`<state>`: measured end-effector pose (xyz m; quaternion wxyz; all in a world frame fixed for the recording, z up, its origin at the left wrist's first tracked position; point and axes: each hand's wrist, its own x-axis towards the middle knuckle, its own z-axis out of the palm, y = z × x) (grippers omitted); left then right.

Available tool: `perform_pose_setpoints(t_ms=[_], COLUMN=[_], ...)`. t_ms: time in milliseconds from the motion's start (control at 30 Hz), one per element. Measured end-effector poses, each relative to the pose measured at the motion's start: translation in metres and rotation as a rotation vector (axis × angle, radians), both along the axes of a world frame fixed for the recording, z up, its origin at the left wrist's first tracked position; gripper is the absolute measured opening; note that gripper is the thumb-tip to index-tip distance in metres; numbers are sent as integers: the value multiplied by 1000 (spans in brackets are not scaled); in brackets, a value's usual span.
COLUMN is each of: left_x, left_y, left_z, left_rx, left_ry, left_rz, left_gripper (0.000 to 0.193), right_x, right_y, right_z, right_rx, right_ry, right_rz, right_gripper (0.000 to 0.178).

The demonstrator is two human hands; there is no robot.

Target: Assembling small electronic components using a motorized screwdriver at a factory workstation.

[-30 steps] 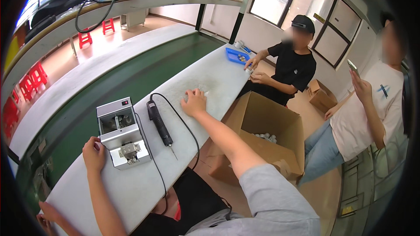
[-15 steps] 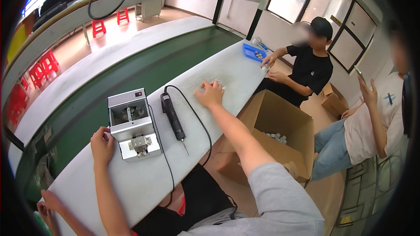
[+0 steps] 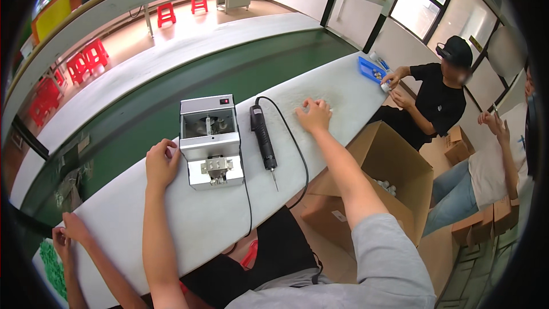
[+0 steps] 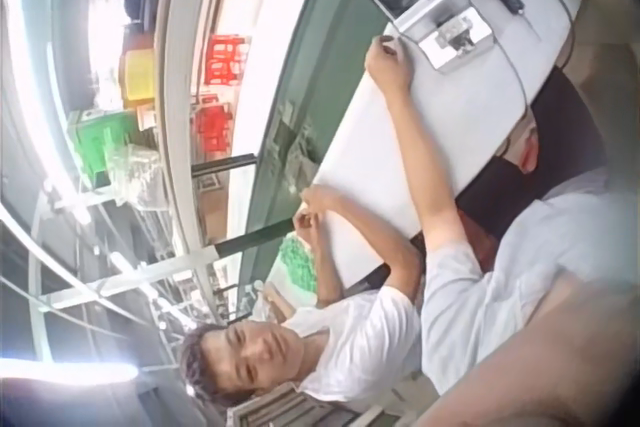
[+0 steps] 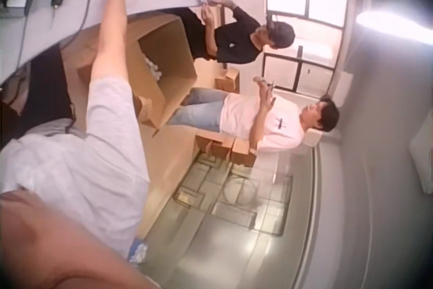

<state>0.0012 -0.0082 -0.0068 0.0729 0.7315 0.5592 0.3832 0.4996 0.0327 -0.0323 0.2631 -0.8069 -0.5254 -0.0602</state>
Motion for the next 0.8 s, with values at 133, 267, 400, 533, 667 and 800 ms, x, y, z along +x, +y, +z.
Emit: perform_pose_setpoints(t_ms=[133, 267, 400, 533, 667, 800], left_x=[0, -1, -2, 1, 8, -15], left_y=[-1, -1, -2, 0, 5, 0], left_z=[1, 1, -1, -2, -4, -3], left_rx=[-10, -21, -8, -5, -4, -58], left_ry=[-1, -6, -9, -21, -5, -6], left_rz=[-8, -14, -12, -14, -19, 5], left_gripper=[14, 14, 14, 14, 13, 17], right_x=[1, 0, -1, 2, 9, -14], right_y=[0, -1, -2, -5, -4, 13], right_z=[-3, -5, -4, -1, 1, -8], right_rx=[16, 89, 52, 37, 19, 56], right_ry=[-23, 9, -15, -12, -1, -97], right_rz=[15, 1, 10, 8, -10, 23], right_gripper=[37, 40, 41, 41, 38, 36])
